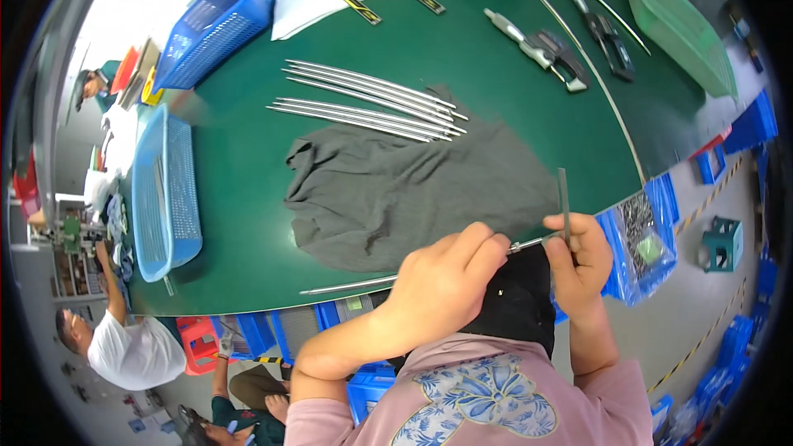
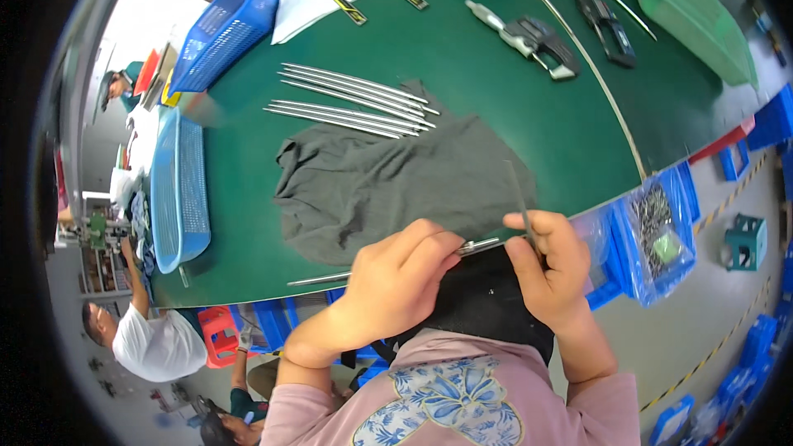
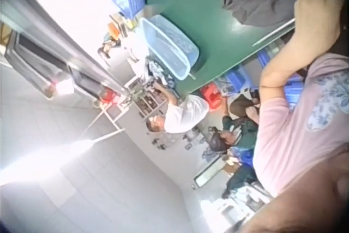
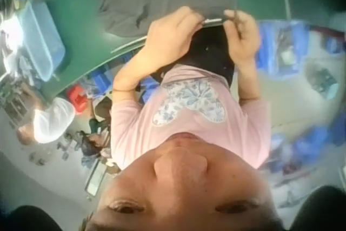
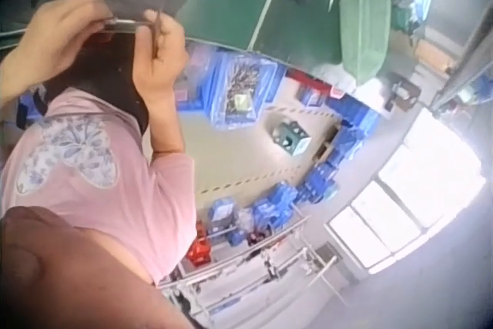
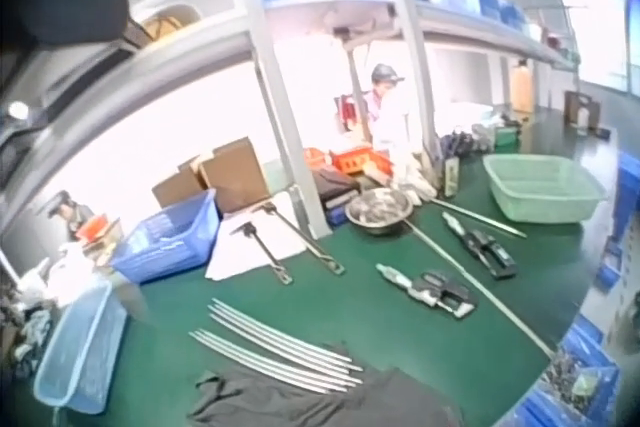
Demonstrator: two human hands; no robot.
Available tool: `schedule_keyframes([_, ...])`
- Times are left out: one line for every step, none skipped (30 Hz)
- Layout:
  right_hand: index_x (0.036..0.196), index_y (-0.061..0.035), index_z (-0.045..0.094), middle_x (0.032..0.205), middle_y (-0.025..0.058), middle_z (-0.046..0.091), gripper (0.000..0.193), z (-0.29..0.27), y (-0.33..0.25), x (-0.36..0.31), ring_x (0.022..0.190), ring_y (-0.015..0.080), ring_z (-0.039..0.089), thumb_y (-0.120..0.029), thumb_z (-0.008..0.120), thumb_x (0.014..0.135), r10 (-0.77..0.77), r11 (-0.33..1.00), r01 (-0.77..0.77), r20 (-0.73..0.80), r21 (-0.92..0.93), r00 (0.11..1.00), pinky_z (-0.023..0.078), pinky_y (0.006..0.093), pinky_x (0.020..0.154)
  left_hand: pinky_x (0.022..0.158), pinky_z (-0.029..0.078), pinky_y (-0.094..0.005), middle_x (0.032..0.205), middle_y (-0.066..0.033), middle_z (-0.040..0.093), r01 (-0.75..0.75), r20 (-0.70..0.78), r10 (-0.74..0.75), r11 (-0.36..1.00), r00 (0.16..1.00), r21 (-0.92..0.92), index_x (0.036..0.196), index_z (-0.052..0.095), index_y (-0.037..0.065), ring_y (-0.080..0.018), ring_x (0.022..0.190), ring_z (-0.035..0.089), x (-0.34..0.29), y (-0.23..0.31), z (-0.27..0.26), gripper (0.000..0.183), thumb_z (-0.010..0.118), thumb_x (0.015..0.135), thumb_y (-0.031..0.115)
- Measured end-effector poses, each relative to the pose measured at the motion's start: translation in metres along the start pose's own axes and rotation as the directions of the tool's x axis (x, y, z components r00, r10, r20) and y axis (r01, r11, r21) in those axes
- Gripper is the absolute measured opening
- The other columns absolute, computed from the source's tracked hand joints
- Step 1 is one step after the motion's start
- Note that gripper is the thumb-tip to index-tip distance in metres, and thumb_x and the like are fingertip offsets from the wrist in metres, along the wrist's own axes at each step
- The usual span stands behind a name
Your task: The recorder measures the thickness of metal rods using a digital micrometer and uses a file on the ends of some rods.
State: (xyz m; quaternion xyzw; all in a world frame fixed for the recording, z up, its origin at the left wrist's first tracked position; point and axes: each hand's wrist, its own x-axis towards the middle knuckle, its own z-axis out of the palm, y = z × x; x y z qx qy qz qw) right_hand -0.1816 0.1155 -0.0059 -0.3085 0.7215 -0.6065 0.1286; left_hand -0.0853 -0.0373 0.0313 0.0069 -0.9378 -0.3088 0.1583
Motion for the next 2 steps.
schedule_keyframes([0.094,-0.0011,0.055,0.058,-0.0013,0.051,0.015,-0.001,0.002,0.003,0.05,0.0034,0.041,-0.002,0.055,0.078,0.007,1.0,-0.007,-0.048,-0.017,0.999,0.032,0.0184,0.045,0.048,0.043,-0.0298,0.075,-0.0066,0.053,-0.035,0.008,0.034,0.997,0.999,0.071,0.084,0.053,0.004,-0.0231,0.061,0.055,0.002,0.0,-0.009,0.022,0.061,0.065,-0.001])
schedule_keyframes([0.1,-0.0007,0.053,0.059,-0.0013,0.051,0.022,0.001,0.004,0.007,0.049,0.0038,0.041,-0.002,0.055,0.079,0.016,0.999,-0.019,-0.099,-0.033,0.995,0.032,0.0183,0.046,0.049,0.044,-0.029,0.076,-0.0065,0.054,-0.07,0.022,0.067,0.988,0.997,0.14,0.086,0.053,0.005,-0.0233,0.062,0.056,0.006,0.0,-0.023,0.023,0.061,0.065,-0.001])
